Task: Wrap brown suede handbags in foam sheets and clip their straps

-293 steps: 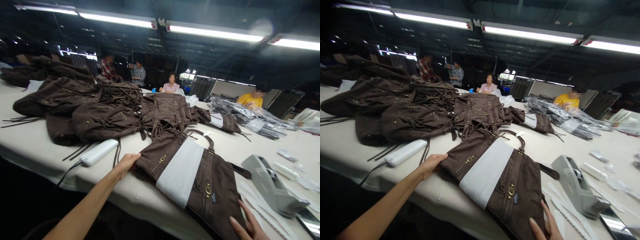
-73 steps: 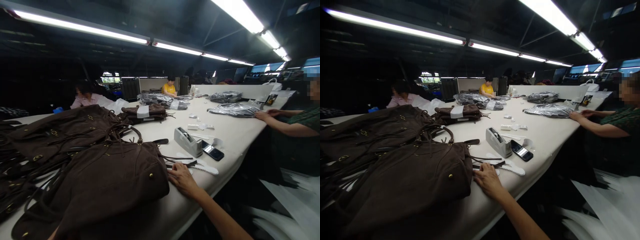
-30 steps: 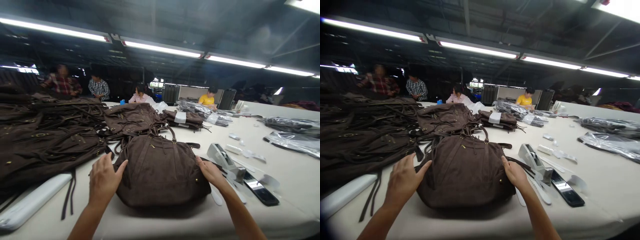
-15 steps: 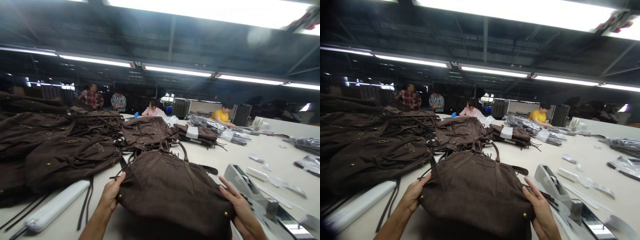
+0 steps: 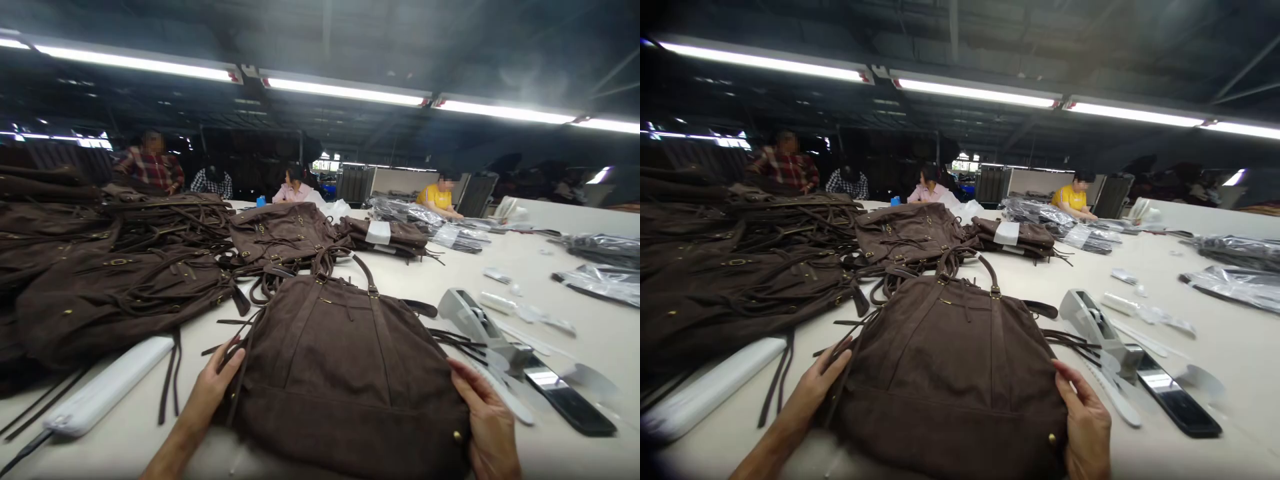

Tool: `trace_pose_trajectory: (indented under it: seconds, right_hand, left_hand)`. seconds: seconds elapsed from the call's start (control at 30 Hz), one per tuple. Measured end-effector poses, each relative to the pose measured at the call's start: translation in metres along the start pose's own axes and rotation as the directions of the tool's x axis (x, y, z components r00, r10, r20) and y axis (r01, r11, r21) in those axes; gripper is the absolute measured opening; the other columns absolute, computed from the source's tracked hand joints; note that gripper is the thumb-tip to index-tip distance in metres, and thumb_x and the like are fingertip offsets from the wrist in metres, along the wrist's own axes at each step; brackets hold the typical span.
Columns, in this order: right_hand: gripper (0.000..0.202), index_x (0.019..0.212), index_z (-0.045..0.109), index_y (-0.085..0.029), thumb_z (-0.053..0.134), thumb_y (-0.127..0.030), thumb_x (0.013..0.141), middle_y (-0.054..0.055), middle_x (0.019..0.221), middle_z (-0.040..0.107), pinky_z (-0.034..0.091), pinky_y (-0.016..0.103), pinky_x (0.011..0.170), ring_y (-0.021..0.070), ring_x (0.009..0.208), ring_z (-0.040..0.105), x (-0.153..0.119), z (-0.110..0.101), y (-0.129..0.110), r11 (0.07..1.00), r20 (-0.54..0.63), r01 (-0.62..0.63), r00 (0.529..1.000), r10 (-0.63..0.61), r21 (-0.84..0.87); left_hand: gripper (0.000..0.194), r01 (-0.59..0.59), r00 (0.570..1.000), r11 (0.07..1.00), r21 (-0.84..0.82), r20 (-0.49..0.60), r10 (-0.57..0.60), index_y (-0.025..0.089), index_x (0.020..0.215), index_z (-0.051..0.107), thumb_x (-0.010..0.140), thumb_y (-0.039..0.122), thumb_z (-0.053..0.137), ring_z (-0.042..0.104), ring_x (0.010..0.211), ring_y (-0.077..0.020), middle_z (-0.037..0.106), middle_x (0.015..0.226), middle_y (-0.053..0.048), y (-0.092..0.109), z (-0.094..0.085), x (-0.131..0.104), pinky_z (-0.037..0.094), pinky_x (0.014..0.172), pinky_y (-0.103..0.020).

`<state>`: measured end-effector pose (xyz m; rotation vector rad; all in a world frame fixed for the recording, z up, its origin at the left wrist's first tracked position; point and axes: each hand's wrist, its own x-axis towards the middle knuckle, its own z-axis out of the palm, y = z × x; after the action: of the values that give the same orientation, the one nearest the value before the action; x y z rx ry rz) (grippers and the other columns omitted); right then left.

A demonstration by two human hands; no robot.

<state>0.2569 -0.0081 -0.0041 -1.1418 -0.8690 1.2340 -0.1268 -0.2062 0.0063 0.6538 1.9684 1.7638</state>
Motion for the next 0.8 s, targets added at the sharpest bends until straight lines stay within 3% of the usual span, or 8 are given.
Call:
trace_pose_trajectory:
  seconds: [0.17, 0.3, 0.4, 0.5, 0.57, 0.63, 0.7, 0.8]
  right_hand:
    - [0.056, 0.107, 0.072, -0.018, 0.08, -0.044, 0.057, 0.005, 0.102, 0.073, 0.055, 0.027, 0.074, 0.0264, 0.1, 0.065, 0.017, -0.005, 0.004, 0.997, -0.018, 0.014, 1.0, -0.016, -0.076]
    - [0.05, 0.101, 0.074, -0.017, 0.078, -0.045, 0.059, 0.007, 0.099, 0.073, 0.055, 0.03, 0.076, 0.0268, 0.099, 0.065, 0.024, -0.009, -0.004, 0.981, 0.11, 0.027, 0.994, -0.006, -0.194]
    - [0.044, 0.096, 0.076, -0.018, 0.073, -0.05, 0.066, 0.009, 0.104, 0.072, 0.052, 0.034, 0.086, 0.0286, 0.105, 0.063, 0.019, -0.015, -0.029, 0.907, 0.256, 0.156, 0.965, -0.056, -0.391]
    - [0.045, 0.106, 0.074, -0.023, 0.068, -0.053, 0.073, 0.009, 0.112, 0.069, 0.047, 0.039, 0.095, 0.0297, 0.111, 0.059, 0.006, -0.024, -0.06, 0.715, 0.499, 0.405, 0.862, -0.09, -0.57]
    - [0.051, 0.118, 0.068, -0.027, 0.07, -0.051, 0.073, 0.007, 0.115, 0.066, 0.046, 0.04, 0.098, 0.0292, 0.112, 0.058, -0.002, -0.029, -0.074, 0.578, 0.661, 0.549, 0.75, -0.023, -0.604]
    - [0.061, 0.127, 0.062, -0.03, 0.075, -0.046, 0.07, 0.006, 0.115, 0.064, 0.046, 0.039, 0.098, 0.029, 0.113, 0.057, -0.008, -0.032, -0.08, 0.479, 0.737, 0.633, 0.675, 0.044, -0.609]
    - [0.063, 0.129, 0.06, -0.031, 0.076, -0.04, 0.069, 0.006, 0.113, 0.063, 0.047, 0.039, 0.096, 0.0294, 0.114, 0.056, -0.009, -0.032, -0.079, 0.417, 0.753, 0.672, 0.656, 0.046, -0.612]
    - [0.04, 0.112, 0.07, -0.029, 0.071, -0.032, 0.072, 0.006, 0.103, 0.066, 0.05, 0.037, 0.091, 0.0289, 0.107, 0.06, -0.007, -0.03, -0.079, 0.38, 0.757, 0.705, 0.653, -0.017, -0.599]
  left_hand:
    - [0.061, -0.153, 0.988, 0.985, 0.082, 0.01, 0.152, 0.021, 0.131, 0.052, 0.08, 0.054, 0.061, 0.041, 0.134, -0.0267, 0.057, 0.132, -0.01, 0.0, 0.009, -0.023, 0.025, 0.116, -0.038]
    - [0.066, -0.274, 0.952, 0.919, 0.282, -0.056, 0.301, 0.022, 0.14, 0.04, 0.084, 0.054, 0.054, 0.043, 0.131, -0.027, 0.048, 0.14, -0.011, 0.0, 0.013, -0.035, 0.033, 0.112, -0.04]
    - [0.067, -0.311, 0.939, 0.859, 0.406, -0.01, 0.345, 0.024, 0.14, 0.04, 0.083, 0.054, 0.055, 0.042, 0.132, -0.0278, 0.047, 0.14, -0.01, -0.001, 0.01, -0.048, 0.031, 0.113, -0.041]
    - [0.065, -0.371, 0.921, 0.805, 0.463, 0.073, 0.382, 0.026, 0.139, 0.043, 0.082, 0.055, 0.057, 0.043, 0.13, -0.0276, 0.048, 0.136, -0.007, -0.002, 0.004, -0.057, 0.029, 0.114, -0.043]
    - [0.058, -0.448, 0.889, 0.748, 0.489, 0.157, 0.43, 0.029, 0.131, 0.053, 0.08, 0.056, 0.059, 0.045, 0.128, -0.0278, 0.048, 0.133, -0.005, -0.002, -0.003, -0.058, 0.031, 0.113, -0.045]
    - [0.057, -0.503, 0.861, 0.702, 0.503, 0.225, 0.455, 0.031, 0.124, 0.06, 0.075, 0.059, 0.063, 0.047, 0.125, -0.0286, 0.049, 0.129, -0.005, 0.001, -0.009, -0.055, 0.034, 0.111, -0.046]
    - [0.06, -0.516, 0.855, 0.689, 0.508, 0.255, 0.452, 0.03, 0.121, 0.063, 0.07, 0.06, 0.067, 0.052, 0.118, -0.0284, 0.053, 0.121, -0.006, 0.006, -0.015, -0.048, 0.039, 0.106, -0.045]
    - [0.048, -0.473, 0.881, 0.738, 0.482, 0.262, 0.393, 0.03, 0.107, 0.072, 0.069, 0.059, 0.067, 0.061, 0.099, -0.0244, 0.061, 0.101, -0.004, 0.018, -0.019, -0.038, 0.05, 0.092, -0.036]
